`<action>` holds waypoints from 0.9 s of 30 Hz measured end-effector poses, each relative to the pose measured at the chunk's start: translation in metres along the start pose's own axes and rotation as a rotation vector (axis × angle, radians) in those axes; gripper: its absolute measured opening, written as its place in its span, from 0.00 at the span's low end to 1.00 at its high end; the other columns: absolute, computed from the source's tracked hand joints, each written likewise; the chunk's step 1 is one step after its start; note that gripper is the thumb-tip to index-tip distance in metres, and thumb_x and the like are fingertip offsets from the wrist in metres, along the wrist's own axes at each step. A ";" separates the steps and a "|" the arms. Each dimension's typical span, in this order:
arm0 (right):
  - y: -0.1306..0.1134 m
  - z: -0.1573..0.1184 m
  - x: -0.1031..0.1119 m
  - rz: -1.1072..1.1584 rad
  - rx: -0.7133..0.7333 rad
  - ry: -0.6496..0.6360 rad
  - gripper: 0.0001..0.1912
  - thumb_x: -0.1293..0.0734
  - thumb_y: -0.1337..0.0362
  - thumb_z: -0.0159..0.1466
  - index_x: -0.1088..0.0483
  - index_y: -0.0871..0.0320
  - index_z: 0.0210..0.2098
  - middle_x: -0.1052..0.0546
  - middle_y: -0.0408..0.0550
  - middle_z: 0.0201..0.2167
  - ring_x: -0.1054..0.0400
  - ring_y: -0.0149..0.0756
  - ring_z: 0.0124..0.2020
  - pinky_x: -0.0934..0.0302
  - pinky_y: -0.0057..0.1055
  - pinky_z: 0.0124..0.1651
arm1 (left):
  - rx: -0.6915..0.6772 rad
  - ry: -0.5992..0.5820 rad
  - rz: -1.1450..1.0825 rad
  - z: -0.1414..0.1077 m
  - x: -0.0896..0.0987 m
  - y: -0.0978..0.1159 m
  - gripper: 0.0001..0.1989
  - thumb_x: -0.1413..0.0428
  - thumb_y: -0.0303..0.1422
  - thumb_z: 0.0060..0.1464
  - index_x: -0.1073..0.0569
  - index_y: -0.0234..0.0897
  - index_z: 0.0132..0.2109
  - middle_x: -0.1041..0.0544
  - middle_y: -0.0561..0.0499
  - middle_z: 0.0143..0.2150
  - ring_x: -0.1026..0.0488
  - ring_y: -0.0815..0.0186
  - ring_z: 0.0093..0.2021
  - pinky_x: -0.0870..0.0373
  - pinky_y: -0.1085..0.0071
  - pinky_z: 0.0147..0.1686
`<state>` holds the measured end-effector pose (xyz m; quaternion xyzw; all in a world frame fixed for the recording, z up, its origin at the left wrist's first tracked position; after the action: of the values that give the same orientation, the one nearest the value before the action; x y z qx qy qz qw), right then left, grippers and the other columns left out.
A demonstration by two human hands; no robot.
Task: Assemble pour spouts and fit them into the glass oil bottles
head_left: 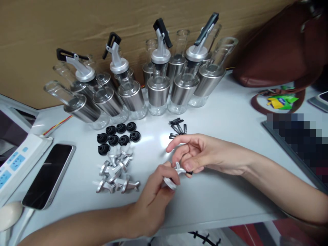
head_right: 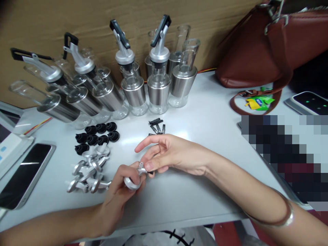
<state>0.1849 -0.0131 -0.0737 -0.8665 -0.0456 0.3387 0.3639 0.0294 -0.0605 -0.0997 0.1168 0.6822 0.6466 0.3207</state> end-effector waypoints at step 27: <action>-0.007 -0.002 -0.005 -0.081 0.277 -0.156 0.15 0.33 0.73 0.63 0.26 0.58 0.49 0.21 0.47 0.44 0.26 0.25 0.36 0.35 0.22 0.36 | -0.009 0.082 -0.056 0.006 -0.004 0.006 0.05 0.55 0.37 0.67 0.36 0.46 0.44 0.35 0.54 0.40 0.41 0.70 0.33 0.41 0.71 0.38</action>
<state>0.1832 -0.0111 -0.0654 -0.7764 -0.0613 0.3931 0.4887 0.0347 -0.0567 -0.0923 0.0696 0.6949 0.6448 0.3107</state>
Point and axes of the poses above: each hand's wrist, its own z-axis towards the middle knuckle, its own x-axis out of the back of the hand, y = z × x, the point moved 4 cm from there along z, towards the middle knuckle
